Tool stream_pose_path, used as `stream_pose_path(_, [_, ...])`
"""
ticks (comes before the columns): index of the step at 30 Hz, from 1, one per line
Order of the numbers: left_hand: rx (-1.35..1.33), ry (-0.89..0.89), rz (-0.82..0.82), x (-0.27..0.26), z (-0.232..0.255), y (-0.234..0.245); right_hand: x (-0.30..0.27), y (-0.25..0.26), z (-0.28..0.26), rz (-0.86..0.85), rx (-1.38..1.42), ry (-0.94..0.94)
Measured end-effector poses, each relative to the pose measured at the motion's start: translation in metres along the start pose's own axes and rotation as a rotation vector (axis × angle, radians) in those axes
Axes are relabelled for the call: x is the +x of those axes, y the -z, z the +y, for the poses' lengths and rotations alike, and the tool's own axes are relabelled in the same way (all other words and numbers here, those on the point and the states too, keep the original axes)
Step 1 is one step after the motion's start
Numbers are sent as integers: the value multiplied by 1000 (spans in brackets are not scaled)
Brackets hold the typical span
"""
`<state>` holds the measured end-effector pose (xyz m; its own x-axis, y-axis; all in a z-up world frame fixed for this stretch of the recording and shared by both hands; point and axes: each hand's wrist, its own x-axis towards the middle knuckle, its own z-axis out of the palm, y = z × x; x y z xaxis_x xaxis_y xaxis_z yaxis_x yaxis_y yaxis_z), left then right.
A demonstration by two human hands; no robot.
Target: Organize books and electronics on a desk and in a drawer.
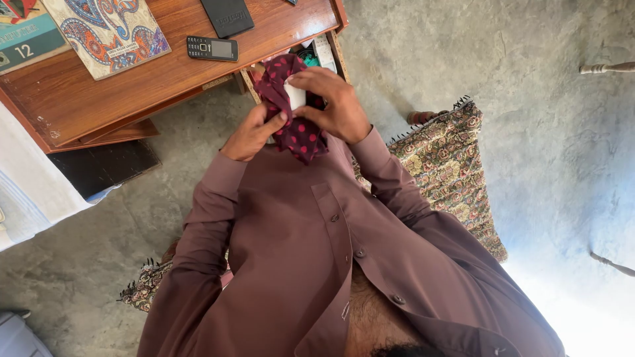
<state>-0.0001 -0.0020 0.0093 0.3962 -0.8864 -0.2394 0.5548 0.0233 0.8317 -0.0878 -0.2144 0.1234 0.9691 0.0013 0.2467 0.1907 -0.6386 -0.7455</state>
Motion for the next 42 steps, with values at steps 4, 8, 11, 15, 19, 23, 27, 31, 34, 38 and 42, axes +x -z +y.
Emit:
stream_pose_path(4, [44,-82,73,3,15,-18,1,-5,-7,-27,-78,-3])
stream_pose_path(8, [-53,-51,180,7,31,-34,0,-12,-10,-47,-127,26])
stream_pose_path(11, [44,-153,221,7,39,-44,-2,-16,-12,-77,-138,34])
stream_pose_path(15, [273,-207,302,6,44,-41,-4,-18,-12,-85,-142,16])
stream_pose_path(19, [99,-106,153,-1,28,-20,-5,-18,-11,-63,-135,-4])
stream_pose_path(23, [13,-30,121,-5,26,-13,-5,-20,-14,-46,-117,-14])
stream_pose_path(27, [6,-106,161,-2,38,-25,-5,-26,-13,-53,-139,15])
stream_pose_path(31, [30,-113,170,-1,39,-26,-6,-31,-11,-82,-94,-14])
stream_pose_path(34, [-138,-67,131,-3,34,-22,-6,-31,-13,-112,-76,-21])
stream_pose_path(38, [-133,7,143,0,9,-5,-8,-30,-9,-127,-91,-9])
stream_pose_path(42, [433,-72,264,2,33,-12,-11,-33,-6,-69,-141,-24])
